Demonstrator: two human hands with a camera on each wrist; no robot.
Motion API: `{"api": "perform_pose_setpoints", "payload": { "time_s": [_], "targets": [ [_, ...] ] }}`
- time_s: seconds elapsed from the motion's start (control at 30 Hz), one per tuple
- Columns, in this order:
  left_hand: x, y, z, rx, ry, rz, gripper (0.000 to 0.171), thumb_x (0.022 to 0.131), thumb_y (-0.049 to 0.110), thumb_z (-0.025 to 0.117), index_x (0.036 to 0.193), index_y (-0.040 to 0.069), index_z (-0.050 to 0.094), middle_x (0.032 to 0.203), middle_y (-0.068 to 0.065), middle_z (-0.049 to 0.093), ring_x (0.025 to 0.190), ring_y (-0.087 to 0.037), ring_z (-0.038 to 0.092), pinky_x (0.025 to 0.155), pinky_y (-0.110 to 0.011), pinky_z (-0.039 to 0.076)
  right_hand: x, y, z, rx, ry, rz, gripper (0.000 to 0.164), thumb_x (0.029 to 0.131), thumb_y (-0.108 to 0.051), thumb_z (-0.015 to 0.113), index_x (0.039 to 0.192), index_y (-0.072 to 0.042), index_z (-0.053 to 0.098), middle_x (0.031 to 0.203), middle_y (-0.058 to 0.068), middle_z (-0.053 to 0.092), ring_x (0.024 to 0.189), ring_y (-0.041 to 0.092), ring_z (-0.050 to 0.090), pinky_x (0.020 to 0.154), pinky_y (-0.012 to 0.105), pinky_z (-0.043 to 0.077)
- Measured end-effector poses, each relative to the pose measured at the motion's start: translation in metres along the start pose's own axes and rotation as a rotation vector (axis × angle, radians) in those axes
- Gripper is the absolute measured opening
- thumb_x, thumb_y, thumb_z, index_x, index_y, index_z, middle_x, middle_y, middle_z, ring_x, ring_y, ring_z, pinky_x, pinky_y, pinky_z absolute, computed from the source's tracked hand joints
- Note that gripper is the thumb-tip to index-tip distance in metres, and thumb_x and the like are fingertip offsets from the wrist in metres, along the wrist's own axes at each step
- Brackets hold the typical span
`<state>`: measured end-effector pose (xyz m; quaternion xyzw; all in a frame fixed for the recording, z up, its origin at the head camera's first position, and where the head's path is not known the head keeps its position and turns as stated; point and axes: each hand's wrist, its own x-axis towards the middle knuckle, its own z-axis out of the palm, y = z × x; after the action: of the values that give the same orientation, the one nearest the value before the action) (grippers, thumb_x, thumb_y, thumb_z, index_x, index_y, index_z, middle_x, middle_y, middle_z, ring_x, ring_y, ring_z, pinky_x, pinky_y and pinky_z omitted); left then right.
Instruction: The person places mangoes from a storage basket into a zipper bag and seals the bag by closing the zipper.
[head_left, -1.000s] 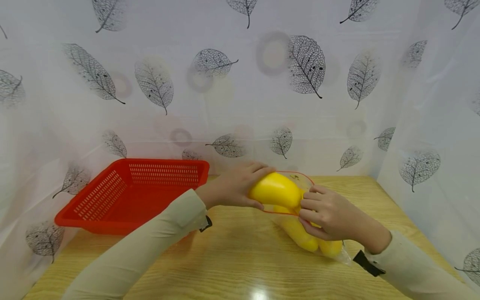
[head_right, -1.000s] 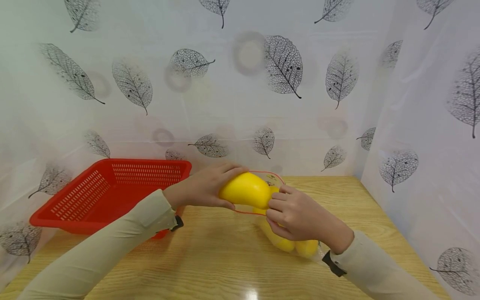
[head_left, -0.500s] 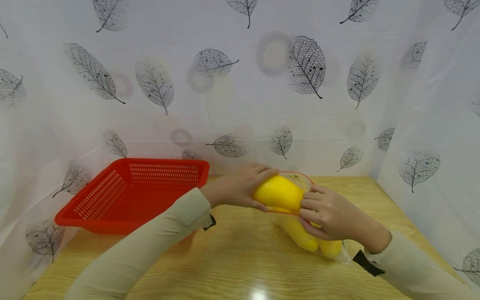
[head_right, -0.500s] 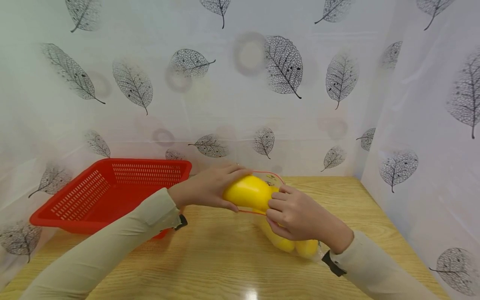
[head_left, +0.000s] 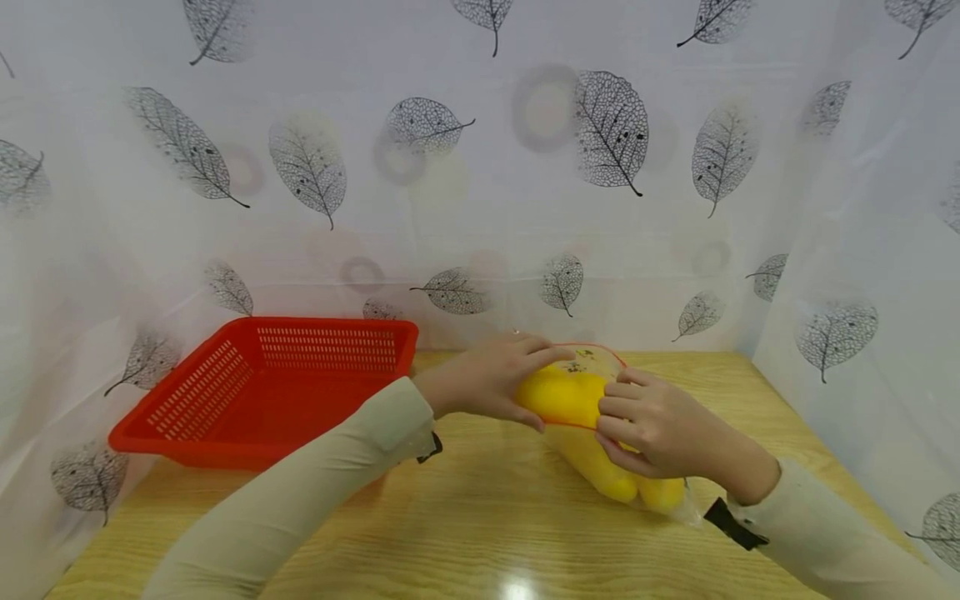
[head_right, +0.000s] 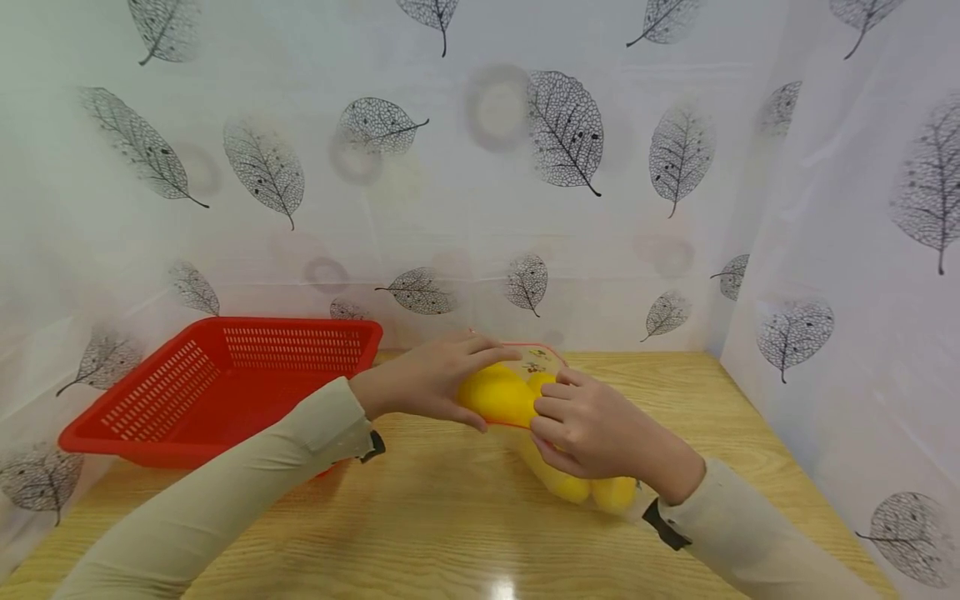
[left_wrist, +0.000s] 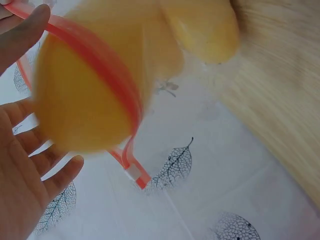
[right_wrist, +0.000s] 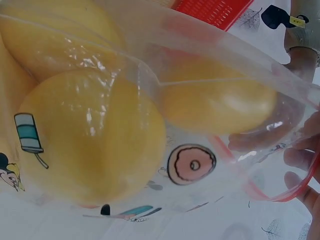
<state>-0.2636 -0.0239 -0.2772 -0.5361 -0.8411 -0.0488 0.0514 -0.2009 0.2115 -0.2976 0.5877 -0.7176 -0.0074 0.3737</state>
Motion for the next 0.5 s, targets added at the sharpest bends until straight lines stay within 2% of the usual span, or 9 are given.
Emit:
{"api": "perform_pose_setpoints", "payload": {
  "time_s": [0.3, 0.5],
  "targets": [
    [-0.006, -0.006, 0.003, -0.02, 0.005, -0.013, 0.088, 0.071, 0.052, 0.075, 0.143, 0.018, 0.036, 0.134, -0.002, 0.049, 0.12, -0.017, 0.049, 0.104, -0.033, 0.041, -0.002, 0.0, 0.002, 0.002, 0.009, -0.001, 0.036, 0.096, -0.024, 0.038, 0.069, -0.014, 0.059, 0.063, -0.005, 0.052, 0.059, 0.011, 0.039, 0.061, 0.027, 0.038],
    [-0.016, -0.013, 0.001, -0.086, -0.016, -0.091, 0.087, 0.07, 0.053, 0.076, 0.143, 0.024, 0.036, 0.136, 0.001, 0.046, 0.119, -0.017, 0.05, 0.1, -0.034, 0.045, -0.001, 0.002, 0.003, -0.006, 0.051, -0.02, 0.034, 0.095, -0.022, 0.039, 0.068, -0.014, 0.058, 0.062, -0.005, 0.051, 0.059, 0.011, 0.038, 0.06, 0.027, 0.036]
  ]
}}
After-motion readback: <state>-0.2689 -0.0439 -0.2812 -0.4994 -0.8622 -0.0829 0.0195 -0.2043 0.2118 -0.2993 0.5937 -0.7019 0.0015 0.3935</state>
